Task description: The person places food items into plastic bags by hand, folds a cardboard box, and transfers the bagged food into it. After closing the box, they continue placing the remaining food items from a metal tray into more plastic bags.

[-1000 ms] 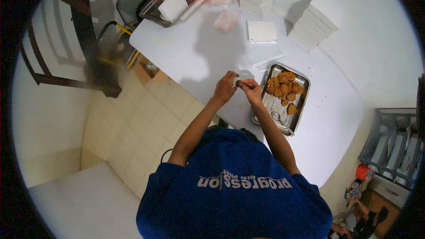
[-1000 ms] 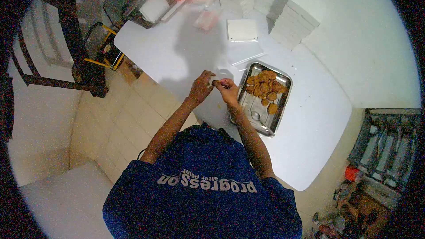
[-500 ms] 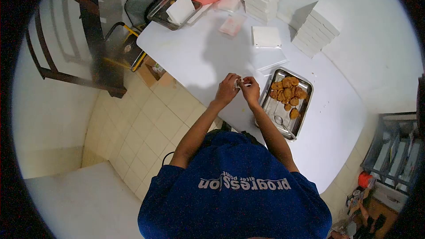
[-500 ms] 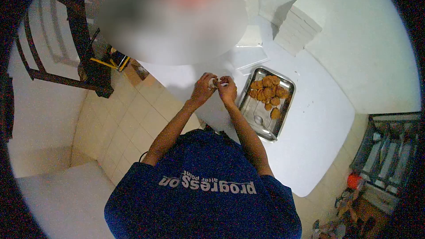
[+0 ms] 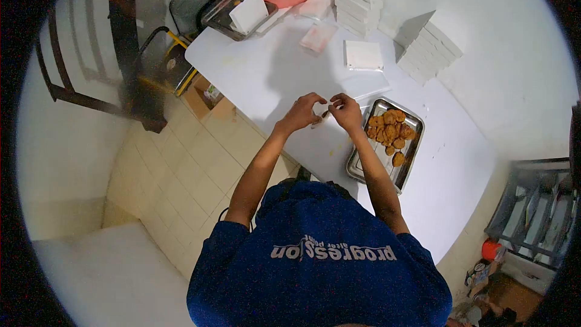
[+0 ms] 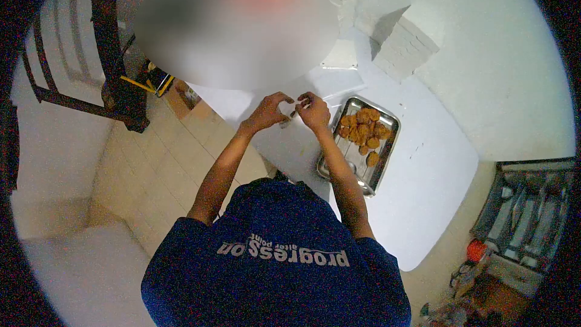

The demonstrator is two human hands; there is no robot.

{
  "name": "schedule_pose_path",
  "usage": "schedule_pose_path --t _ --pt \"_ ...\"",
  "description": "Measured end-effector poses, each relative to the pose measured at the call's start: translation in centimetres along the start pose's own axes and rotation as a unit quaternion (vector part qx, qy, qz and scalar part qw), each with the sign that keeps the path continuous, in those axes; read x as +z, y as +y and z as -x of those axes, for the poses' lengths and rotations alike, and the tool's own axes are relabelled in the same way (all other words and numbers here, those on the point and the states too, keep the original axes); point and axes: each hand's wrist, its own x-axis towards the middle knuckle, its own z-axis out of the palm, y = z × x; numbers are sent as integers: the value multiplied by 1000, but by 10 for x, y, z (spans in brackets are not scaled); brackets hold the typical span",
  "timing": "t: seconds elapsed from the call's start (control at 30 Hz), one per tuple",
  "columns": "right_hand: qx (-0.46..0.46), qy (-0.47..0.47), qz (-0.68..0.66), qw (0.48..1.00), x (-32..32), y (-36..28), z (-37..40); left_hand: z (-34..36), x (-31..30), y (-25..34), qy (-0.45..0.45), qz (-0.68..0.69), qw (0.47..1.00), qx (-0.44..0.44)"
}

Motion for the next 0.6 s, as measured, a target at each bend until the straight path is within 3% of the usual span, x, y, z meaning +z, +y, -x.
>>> schedule_pose_path --t 0.1,0.2,0.3,0.4,0.47,0.5,0.53,0.6 --pt "-4 4 -22 1000 0 -1 1 -1 -3 -3 -6 11 1000 -20" --pt "-13 9 -41 999 1 1 5 -2 -3 -8 9 -29 999 38" --pt "-31 0 -58 998 5 8 7 -2 -9 -5 -34 47 998 -9" --pt "-64 -14 -91 994 11 19 1 -8 -11 -8 -22 61 997 32" --pt "9 -8 -303 953 20 34 6 -3 -13 -1 22 15 1000 13" --pt "96 -61 -323 940 13 32 13 -4 -15 7 23 15 1000 13" --pt "96 -61 -323 940 15 37 17 -4 -15 14 10 6 1000 -14" --pt "272 -134 -452 839 23 41 24 1 -8 24 -4 -2 999 -40"
